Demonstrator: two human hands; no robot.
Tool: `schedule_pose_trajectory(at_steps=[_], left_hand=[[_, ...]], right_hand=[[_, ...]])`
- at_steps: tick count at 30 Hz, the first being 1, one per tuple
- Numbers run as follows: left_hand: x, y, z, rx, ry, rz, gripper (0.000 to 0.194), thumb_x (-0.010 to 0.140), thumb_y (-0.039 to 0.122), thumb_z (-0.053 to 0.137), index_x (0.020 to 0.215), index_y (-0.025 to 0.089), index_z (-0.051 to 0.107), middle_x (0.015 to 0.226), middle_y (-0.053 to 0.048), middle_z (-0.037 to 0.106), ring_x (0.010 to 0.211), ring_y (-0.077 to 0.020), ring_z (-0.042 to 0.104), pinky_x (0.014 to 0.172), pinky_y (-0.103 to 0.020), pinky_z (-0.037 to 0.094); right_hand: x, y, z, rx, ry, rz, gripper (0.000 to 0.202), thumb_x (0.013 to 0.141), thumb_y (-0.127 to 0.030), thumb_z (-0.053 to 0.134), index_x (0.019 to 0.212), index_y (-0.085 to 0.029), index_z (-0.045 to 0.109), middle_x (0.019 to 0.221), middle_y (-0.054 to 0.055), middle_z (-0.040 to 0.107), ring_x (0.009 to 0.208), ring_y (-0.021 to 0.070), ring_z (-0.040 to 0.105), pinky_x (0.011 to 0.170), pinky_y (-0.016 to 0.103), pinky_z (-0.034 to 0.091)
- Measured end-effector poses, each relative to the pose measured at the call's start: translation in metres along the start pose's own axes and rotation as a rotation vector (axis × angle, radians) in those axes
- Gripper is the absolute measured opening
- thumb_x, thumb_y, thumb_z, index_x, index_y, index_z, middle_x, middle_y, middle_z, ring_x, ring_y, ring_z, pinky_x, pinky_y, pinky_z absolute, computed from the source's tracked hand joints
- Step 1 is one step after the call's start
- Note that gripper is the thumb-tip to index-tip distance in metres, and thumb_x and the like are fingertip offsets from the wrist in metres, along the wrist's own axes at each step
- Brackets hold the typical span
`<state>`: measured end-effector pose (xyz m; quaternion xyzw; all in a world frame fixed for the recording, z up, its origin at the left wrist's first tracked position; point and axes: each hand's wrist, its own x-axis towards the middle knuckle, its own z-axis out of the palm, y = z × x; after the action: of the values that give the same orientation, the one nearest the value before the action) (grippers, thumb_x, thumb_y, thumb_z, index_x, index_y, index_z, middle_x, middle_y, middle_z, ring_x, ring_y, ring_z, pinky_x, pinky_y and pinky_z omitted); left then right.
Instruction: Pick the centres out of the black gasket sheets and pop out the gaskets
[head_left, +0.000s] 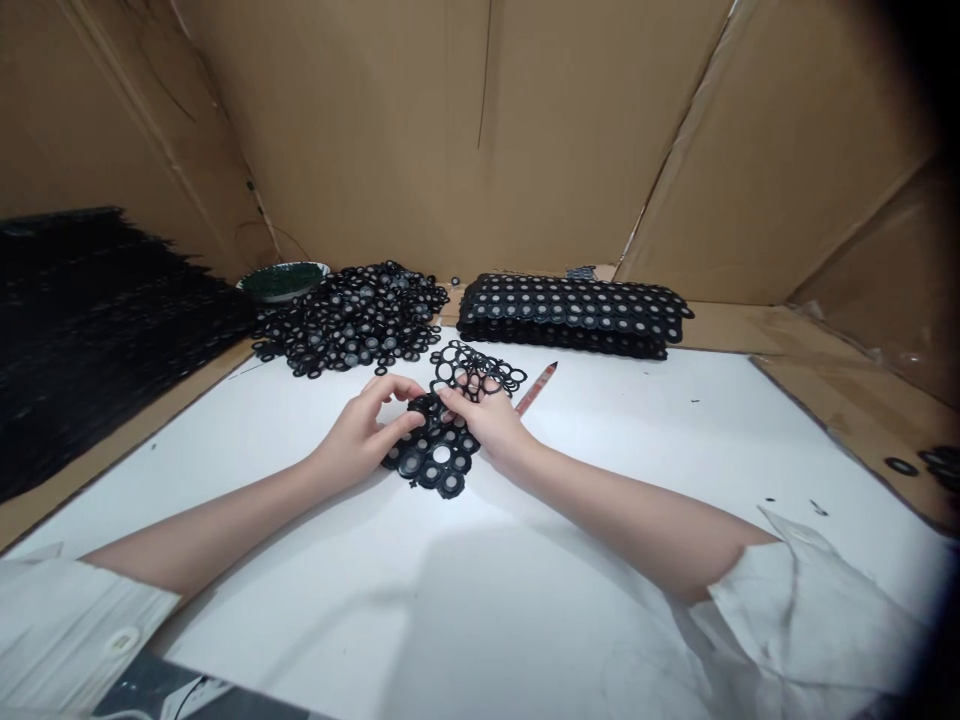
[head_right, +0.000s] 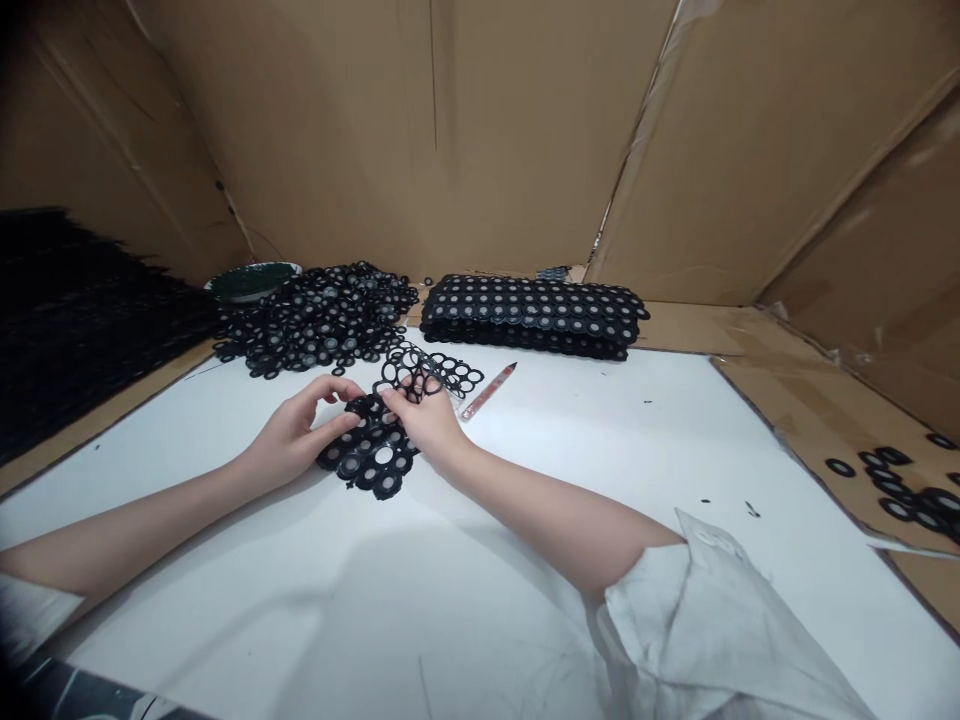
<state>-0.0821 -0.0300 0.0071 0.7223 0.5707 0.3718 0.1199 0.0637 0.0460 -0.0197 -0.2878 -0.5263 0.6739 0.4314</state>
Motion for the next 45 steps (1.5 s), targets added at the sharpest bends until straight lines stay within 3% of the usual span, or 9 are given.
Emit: schedule_pose_trajectory(at_steps=[8,17,22,27,31,35,38,42,45], left_hand=[[0.0,-0.002,-0.001,0.094,-0.078,0.031,0.031,0.083,0.029,0.045,0.113,0.022,0.049,0.099,-0.004,0.056,0.094,-0.0186,0.049,0.083,-0.034,0.039],[-0.005,-0.007,0.004,0.558,0.054,0.39,0.032,0.083,0.022,0.048,0.115,0.02,0.052,0.092,-0.006,0.063,0.092,-0.0221,0.046,0.082,-0.038,0.034],[-0.006,-0.001,0.004,0.523,-0.023,0.316,0.031,0.085,0.021,0.043,0.115,0.021,0.051,0.09,-0.005,0.062,0.088,-0.0209,0.048,0.078,-0.036,0.035],[-0.005,-0.002,0.002,0.479,-0.099,0.301,0.042,0.087,0.019,0.037,0.129,0.022,0.036,0.094,-0.006,0.06,0.09,-0.0201,0.048,0.078,-0.035,0.036],[-0.005,-0.003,0.002,0.492,-0.102,0.307,0.034,0.086,0.018,0.037,0.119,0.021,0.045,0.091,-0.006,0.06,0.09,-0.0205,0.051,0.078,-0.036,0.036],[-0.004,0.002,0.004,0.447,-0.053,0.223,0.022,0.083,0.017,0.04,0.102,0.02,0.051,0.089,-0.005,0.059,0.09,-0.021,0.05,0.077,-0.035,0.038],[0.003,0.0,-0.002,0.282,0.042,0.023,0.017,0.082,0.023,0.044,0.097,0.021,0.051,0.092,-0.004,0.057,0.087,-0.0198,0.05,0.076,-0.034,0.04],[0.02,-0.031,-0.023,-0.015,0.487,-0.377,0.023,0.074,0.032,0.054,0.094,0.02,0.05,0.09,-0.003,0.056,0.08,-0.0168,0.053,0.074,-0.031,0.043],[0.029,-0.063,-0.035,-0.051,0.533,-0.454,0.025,0.067,0.034,0.059,0.085,0.018,0.05,0.08,-0.003,0.055,0.07,-0.016,0.053,0.068,-0.032,0.045]], right_hand=[[0.001,0.003,-0.002,-0.002,-0.001,0.001,0.026,0.063,-0.033,0.064,0.069,-0.021,0.043,0.061,-0.006,0.048,0.054,0.0109,0.052,0.06,0.028,0.04],[0.0,-0.002,-0.001,-0.005,0.01,-0.006,0.023,0.063,-0.031,0.065,0.066,-0.02,0.045,0.058,-0.005,0.05,0.053,0.0114,0.053,0.059,0.028,0.041],[-0.001,-0.005,-0.001,-0.025,0.01,0.009,0.023,0.062,-0.031,0.065,0.062,-0.019,0.045,0.056,-0.005,0.051,0.053,0.0114,0.053,0.063,0.029,0.043],[0.0,-0.005,-0.002,-0.039,-0.001,-0.023,0.023,0.063,-0.033,0.065,0.064,-0.02,0.046,0.056,-0.005,0.051,0.053,0.0122,0.055,0.061,0.029,0.043],[0.0,-0.004,-0.003,-0.066,0.017,-0.005,0.023,0.063,-0.033,0.065,0.063,-0.02,0.045,0.056,-0.004,0.053,0.056,0.0132,0.055,0.064,0.03,0.044],[0.001,-0.002,-0.002,-0.034,0.078,0.016,0.024,0.062,-0.031,0.065,0.065,-0.02,0.044,0.059,-0.004,0.053,0.057,0.0137,0.056,0.064,0.031,0.044],[0.001,0.001,-0.001,-0.038,0.121,0.007,0.023,0.062,-0.028,0.064,0.068,-0.021,0.042,0.06,-0.005,0.052,0.058,0.0145,0.057,0.065,0.031,0.045],[0.001,0.005,-0.001,-0.112,0.16,0.015,0.02,0.064,-0.028,0.06,0.067,-0.021,0.042,0.058,-0.004,0.051,0.058,0.0158,0.058,0.064,0.032,0.045],[0.001,0.006,-0.001,-0.104,0.152,0.024,0.022,0.065,-0.033,0.061,0.068,-0.021,0.043,0.062,-0.003,0.052,0.062,0.0173,0.059,0.065,0.033,0.045]])
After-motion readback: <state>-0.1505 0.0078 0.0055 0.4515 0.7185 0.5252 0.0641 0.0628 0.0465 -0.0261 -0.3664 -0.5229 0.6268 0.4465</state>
